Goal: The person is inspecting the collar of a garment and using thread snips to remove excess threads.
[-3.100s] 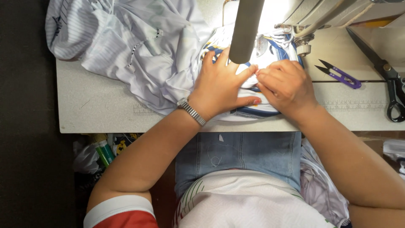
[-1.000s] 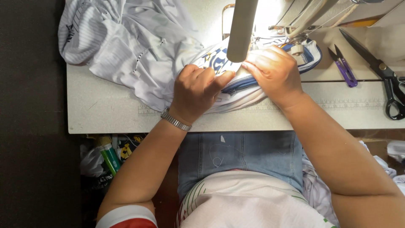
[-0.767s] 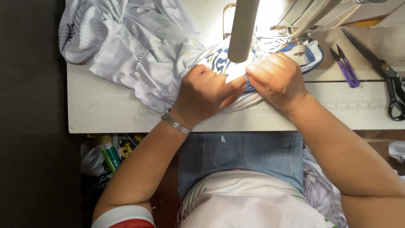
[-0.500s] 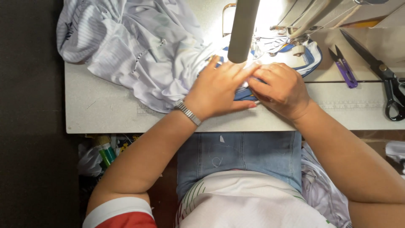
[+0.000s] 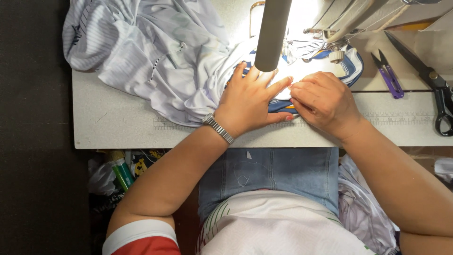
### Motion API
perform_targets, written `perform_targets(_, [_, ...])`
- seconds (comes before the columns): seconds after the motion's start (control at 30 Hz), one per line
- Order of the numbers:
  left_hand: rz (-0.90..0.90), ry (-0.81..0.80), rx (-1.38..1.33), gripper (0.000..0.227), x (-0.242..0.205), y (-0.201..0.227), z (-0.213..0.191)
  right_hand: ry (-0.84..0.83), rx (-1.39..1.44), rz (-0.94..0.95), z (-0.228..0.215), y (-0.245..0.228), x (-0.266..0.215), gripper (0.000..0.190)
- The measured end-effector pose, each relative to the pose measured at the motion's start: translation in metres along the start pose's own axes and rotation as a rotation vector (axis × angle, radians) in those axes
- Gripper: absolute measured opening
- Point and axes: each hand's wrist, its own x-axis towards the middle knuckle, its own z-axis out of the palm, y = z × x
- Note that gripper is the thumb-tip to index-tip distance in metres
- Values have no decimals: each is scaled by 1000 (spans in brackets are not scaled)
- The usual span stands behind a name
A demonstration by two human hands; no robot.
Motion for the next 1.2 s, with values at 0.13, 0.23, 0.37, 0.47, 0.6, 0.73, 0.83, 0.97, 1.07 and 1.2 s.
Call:
perform_targets(0.13, [-3,-25,-20,84,-3,1,-14,-23,-3,-5,-1,-1,2,8])
perform_targets(0.23, [-23,-69,-59,83,-5,1,-18,-38,9,3,-2,-2,3,9])
perform_targets(0.37, [-34,29,-45,79,-3,1,-11,-43,4,5,3,5,0,10])
perform_targets(0.47, [-42,66,-32,79,2,-3,-1,-34,-17,6,5,12,4,11])
perform_targets(0.6, [-114,-148,-75,76,23,-6,-37,-143,-137,-29,-10,7,28,10])
perform_targets(0.73, [-158,-168,-113,80,27,-11,-32,-110,-152,-24,-4,13,28,10])
perform_targets(0.83, [-164,-163,-115,81,29,-13,-32,-115,-200,-20,-3,16,28,9])
perform_targets(0.97, [-157,-120,-76,76,26,-10,-31,-116,-164,15,2,16,27,7])
perform_targets(1.07, [-144,-59,3,73,19,-4,-37,-172,-139,95,2,16,29,4])
perform_targets(1.2, [97,22,1,31,-10,5,-63,-628,-213,424,-21,1,19,17])
